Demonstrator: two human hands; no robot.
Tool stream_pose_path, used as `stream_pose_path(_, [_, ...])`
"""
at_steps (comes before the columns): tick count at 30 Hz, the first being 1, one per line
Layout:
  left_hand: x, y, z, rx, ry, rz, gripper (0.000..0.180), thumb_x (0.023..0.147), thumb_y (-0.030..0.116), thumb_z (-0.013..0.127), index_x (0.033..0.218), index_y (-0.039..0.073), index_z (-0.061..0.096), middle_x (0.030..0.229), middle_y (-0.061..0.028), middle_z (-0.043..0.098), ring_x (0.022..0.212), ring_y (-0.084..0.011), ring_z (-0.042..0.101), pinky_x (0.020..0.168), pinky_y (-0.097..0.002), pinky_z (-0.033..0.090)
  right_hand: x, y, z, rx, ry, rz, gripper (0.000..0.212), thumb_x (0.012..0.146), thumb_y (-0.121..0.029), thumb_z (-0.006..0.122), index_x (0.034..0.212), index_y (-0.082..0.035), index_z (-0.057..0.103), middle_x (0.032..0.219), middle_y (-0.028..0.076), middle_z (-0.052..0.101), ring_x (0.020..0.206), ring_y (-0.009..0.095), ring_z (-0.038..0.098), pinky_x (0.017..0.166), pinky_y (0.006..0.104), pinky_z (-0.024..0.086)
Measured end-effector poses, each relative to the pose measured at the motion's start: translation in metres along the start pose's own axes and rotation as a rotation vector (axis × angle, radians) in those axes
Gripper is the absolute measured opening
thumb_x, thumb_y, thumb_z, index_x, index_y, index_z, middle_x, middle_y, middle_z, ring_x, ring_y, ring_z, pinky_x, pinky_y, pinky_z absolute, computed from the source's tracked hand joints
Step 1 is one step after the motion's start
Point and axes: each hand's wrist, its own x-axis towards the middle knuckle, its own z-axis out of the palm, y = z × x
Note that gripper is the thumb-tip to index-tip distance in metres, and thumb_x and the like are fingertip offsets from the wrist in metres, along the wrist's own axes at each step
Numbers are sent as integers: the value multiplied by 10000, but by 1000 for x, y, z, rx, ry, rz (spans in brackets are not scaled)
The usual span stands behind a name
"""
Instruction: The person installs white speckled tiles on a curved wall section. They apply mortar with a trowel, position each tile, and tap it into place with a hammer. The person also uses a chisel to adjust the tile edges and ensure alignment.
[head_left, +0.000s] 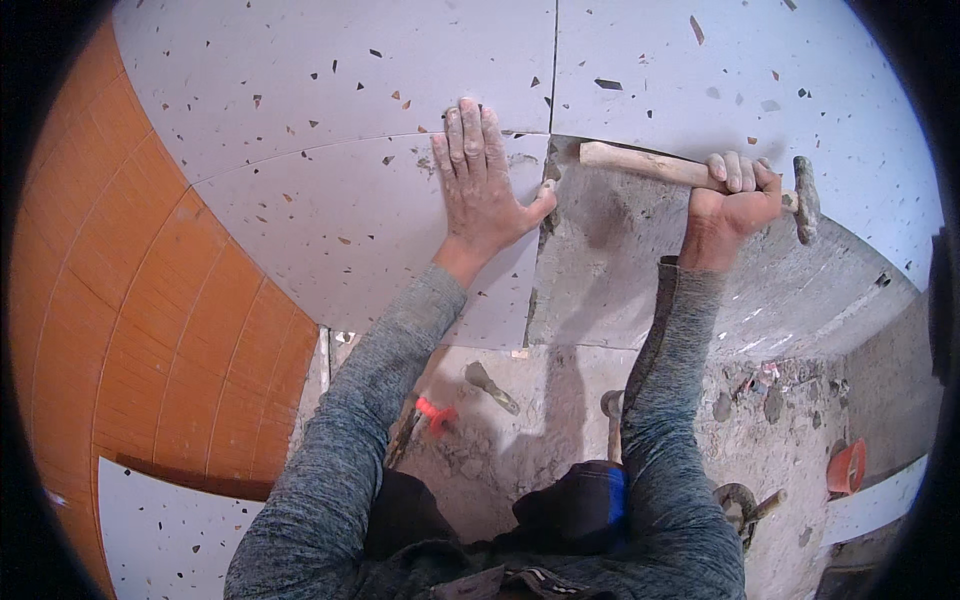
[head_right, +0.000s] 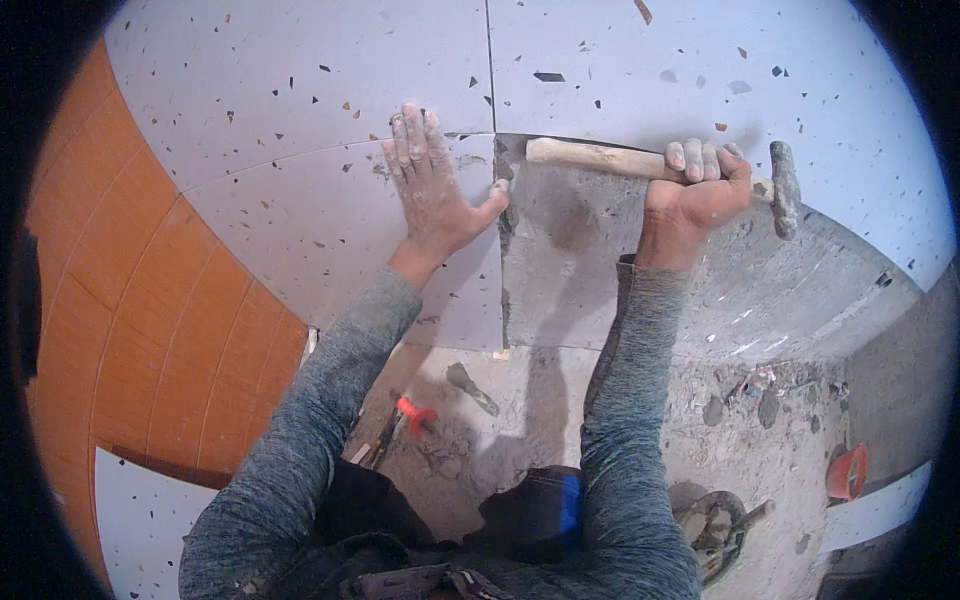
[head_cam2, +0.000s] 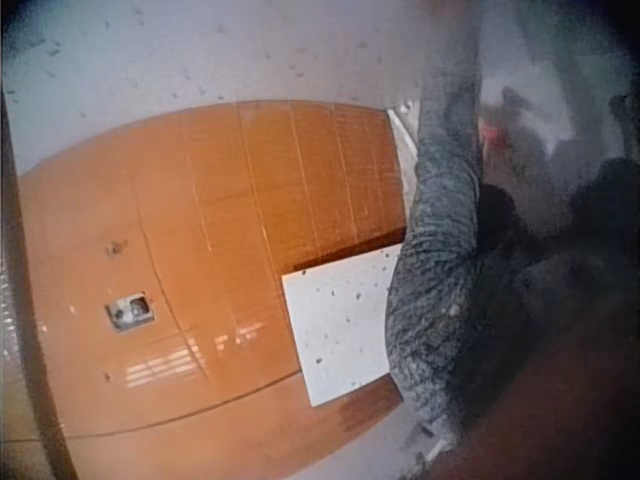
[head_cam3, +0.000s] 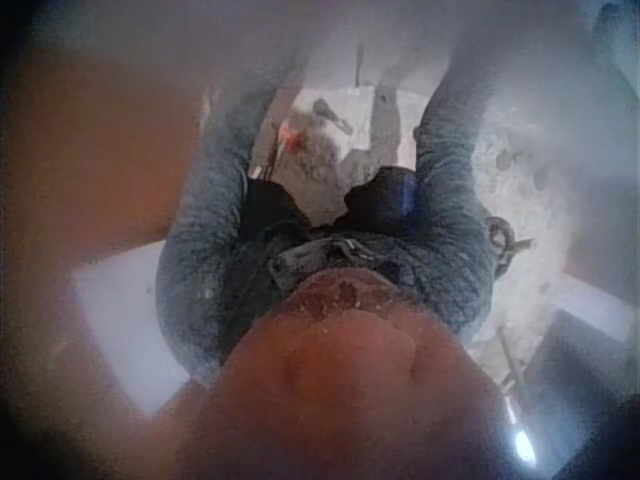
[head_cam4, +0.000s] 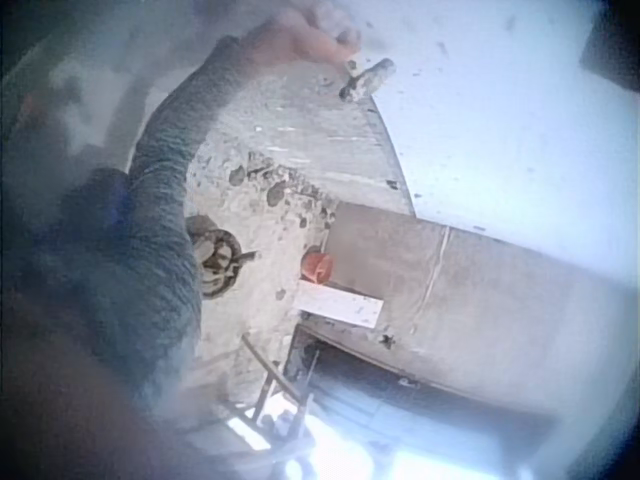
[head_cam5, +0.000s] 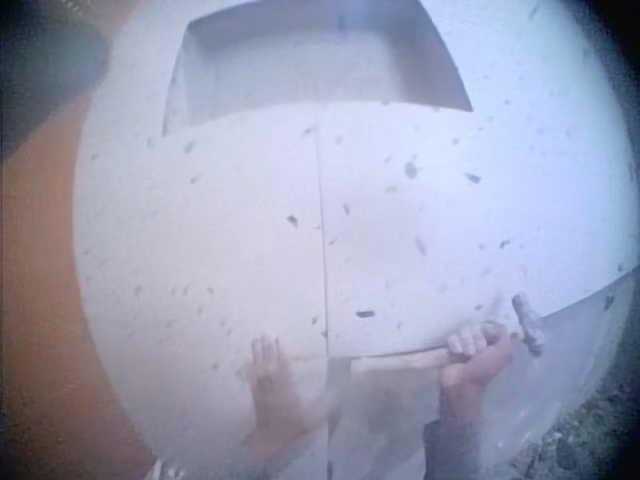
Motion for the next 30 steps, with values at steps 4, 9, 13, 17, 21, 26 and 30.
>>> stream_pose_path(4, [6,-1,0,-6,23,27,1217,667,469,742,1516,-96,78,1580,-311,56,1492,-452,-20,1188,-591,5,-15,14,6,-58,51,-84,127,853,-85,449,780,-151,367,571,-59,275,466,80,298,459,264,350])
stream_pose_path(9, [10,-3,0,23,32,53,1190,666,467,724,1507,-112,112,1575,-317,71,1495,-441,-13,1194,-581,5,-21,37,8,37,128,-46,159,834,-85,450,730,-145,345,547,-56,284,449,82,287,462,276,334])
stream_pose_path(13, [9,-10,3,7,62,73,1210,648,478,735,1505,-117,123,1574,-324,74,1492,-451,3,1192,-585,1,-16,24,-15,38,122,-35,124,873,-98,402,759,-129,365,562,-51,308,446,77,335,422,255,349])
stream_pose_path(17, [12,0,3,2,43,49,1229,636,484,743,1505,-120,117,1574,-325,71,1490,-457,1,1191,-589,-1,-19,40,-11,69,142,-69,73,875,-100,403,810,-125,382,572,-54,280,454,77,295,411,254,334])
stream_pose_path(21, [8,-6,2,17,40,50,1226,633,484,745,1499,-126,128,1572,-328,70,1489,-460,-4,1190,-593,0,-19,36,-7,67,73,17,185,865,-111,440,715,-168,347,557,-63,284,454,84,311,438,264,338])
stream_pose_path(26, [12,0,7,28,58,70,1258,626,503,757,1501,-125,107,1566,-337,70,1489,-462,-3,1188,-599,-1,-17,34,-12,77,23,-19,195,873,-108,442,715,-162,340,570,-62,293,469,82,314,445,256,330])
stream_pose_path(30, [7,-9,8,49,63,78,1297,623,520,774,1516,-105,71,1574,-330,61,1492,-458,-7,1188,-605,1,-24,38,9,13,132,-17,216,878,-113,442,701,-157,326,572,-44,294,480,87,320,462,273,339])
